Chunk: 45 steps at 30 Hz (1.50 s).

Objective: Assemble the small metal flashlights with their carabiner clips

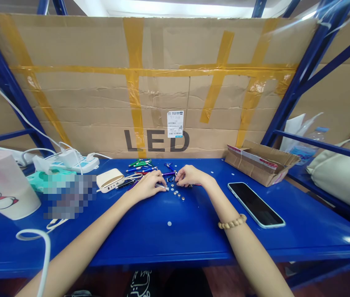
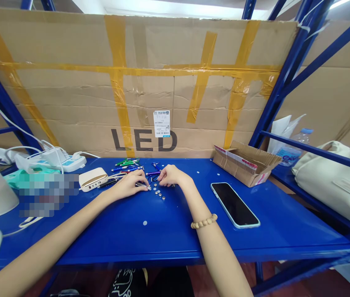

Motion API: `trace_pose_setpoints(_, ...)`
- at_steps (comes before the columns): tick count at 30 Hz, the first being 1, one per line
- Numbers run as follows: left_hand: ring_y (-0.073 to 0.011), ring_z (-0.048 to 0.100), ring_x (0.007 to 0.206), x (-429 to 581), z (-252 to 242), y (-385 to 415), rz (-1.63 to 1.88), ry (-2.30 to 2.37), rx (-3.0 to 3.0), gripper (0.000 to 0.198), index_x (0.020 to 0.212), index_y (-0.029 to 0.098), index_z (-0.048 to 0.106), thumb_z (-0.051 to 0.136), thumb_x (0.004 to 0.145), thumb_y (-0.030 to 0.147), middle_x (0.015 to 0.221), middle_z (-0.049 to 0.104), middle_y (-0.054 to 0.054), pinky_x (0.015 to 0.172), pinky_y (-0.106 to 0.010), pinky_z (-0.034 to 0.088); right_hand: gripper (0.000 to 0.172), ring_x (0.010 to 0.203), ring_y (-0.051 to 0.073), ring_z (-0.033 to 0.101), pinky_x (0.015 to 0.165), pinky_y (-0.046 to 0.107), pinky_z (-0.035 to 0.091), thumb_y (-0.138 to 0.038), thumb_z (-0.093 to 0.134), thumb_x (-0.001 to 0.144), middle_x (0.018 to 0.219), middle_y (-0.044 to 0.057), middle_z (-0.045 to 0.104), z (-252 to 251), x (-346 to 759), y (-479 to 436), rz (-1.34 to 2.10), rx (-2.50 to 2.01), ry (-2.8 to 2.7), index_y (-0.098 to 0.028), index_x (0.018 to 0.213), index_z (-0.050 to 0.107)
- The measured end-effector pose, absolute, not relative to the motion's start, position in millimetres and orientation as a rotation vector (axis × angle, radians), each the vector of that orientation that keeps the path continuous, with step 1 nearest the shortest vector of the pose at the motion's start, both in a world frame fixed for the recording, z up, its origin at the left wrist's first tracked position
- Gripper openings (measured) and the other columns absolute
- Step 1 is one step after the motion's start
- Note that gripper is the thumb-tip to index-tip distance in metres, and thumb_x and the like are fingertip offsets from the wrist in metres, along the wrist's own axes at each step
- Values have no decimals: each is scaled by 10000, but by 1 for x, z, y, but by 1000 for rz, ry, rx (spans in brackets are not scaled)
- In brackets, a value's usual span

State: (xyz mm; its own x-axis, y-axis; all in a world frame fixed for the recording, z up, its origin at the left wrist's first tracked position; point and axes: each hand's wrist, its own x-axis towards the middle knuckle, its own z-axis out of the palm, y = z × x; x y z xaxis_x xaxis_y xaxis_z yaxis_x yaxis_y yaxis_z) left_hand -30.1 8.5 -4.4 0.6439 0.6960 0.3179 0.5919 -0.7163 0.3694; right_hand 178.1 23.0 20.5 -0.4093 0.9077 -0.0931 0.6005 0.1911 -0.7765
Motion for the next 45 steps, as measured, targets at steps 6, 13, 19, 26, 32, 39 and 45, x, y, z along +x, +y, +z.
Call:
trace_pose_setpoints(6,-139,529,681,-31,-1,10,905,1183,2404,195,885,177,575,495,821,342,834,619,-34,701,-281,413,83,443,89,529,422,186,422,-158,733,511,508,-9,628,22,184,25,933,-1521,-2272,-168,577,683)
trace_pose_setpoints(13,-123,561,655,-30,-1,9,1179,1197,2157,199,908,192,517,502,803,360,823,625,-29,645,-248,436,304,646,140,617,532,190,436,-324,785,481,701,19,699,17,171,23,964,-1212,-2486,-177,742,730)
trace_pose_setpoints(19,-112,556,589,-28,-4,10,1126,1236,2172,221,949,187,492,457,818,362,777,613,-21,574,-246,450,217,640,142,636,553,186,457,-265,742,559,663,25,696,13,167,26,1123,-1246,-2482,-149,741,724)
trace_pose_setpoints(26,-86,527,538,-28,-3,9,1148,1240,2227,191,910,180,507,497,781,320,753,627,-13,540,-218,444,169,676,148,660,637,212,501,-139,721,553,654,15,700,15,169,26,1118,-1333,-2368,-153,721,705)
trace_pose_setpoints(32,-73,495,525,-32,-5,11,1120,1251,2314,176,913,182,508,499,781,297,744,617,2,556,-216,437,197,666,148,657,622,212,506,-69,664,545,640,1,695,14,167,26,1079,-1358,-2358,-161,715,699)
trace_pose_setpoints(39,-74,494,548,-32,-5,12,1084,1209,2339,173,906,188,503,527,766,288,754,615,14,566,-207,427,207,655,158,650,579,217,505,-63,669,505,635,11,682,11,166,27,944,-1389,-2345,-149,694,671)
trace_pose_setpoints(45,-89,536,642,-32,-3,9,979,1113,2411,142,874,188,528,541,763,276,815,625,8,610,-209,434,239,636,127,627,639,246,524,-81,636,534,686,34,679,25,169,22,911,-1093,-2184,-117,770,656)
